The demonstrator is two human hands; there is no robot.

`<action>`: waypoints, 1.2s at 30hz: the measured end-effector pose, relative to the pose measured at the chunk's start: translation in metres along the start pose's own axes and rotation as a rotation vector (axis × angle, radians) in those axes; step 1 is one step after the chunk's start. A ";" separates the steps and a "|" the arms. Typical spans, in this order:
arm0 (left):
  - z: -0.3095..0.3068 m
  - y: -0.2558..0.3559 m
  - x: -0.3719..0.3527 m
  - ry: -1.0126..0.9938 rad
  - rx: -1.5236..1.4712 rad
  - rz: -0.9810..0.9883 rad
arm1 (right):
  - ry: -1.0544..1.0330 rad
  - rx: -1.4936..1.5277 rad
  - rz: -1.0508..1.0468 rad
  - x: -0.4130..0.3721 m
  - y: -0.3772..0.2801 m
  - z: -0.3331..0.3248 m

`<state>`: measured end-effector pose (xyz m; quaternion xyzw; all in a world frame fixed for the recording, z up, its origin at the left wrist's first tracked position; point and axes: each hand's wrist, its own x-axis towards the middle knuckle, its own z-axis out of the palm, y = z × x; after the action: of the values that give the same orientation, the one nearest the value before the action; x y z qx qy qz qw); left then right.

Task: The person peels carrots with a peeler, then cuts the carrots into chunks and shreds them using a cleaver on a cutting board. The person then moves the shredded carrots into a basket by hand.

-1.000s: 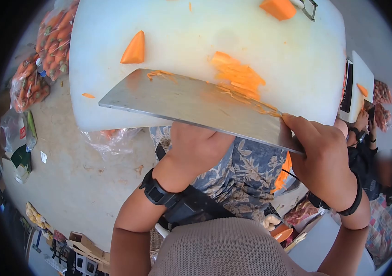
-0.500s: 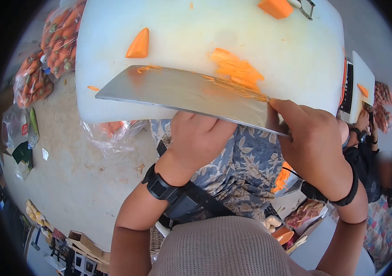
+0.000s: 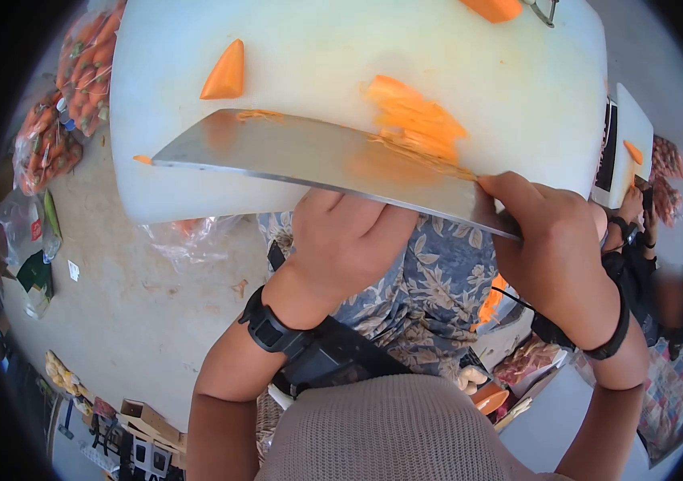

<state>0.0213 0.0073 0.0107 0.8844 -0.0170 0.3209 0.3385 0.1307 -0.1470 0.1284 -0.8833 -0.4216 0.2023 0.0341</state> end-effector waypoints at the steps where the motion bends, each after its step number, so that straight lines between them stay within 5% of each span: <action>1: 0.000 -0.001 0.001 -0.008 -0.031 -0.003 | 0.040 0.018 -0.031 0.003 0.000 0.005; 23: -0.001 -0.004 0.000 0.013 0.022 0.064 | -0.016 -0.021 0.036 0.002 -0.009 0.000; 29: -0.003 -0.004 -0.004 -0.001 0.011 0.038 | 0.164 0.055 -0.141 0.010 -0.012 0.014; 36: -0.002 -0.002 -0.017 0.016 -0.054 -0.057 | -0.008 -0.038 -0.007 -0.026 -0.015 -0.015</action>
<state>0.0076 0.0066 0.0011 0.8724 0.0023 0.3177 0.3715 0.1105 -0.1552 0.1540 -0.8814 -0.4288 0.1975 0.0164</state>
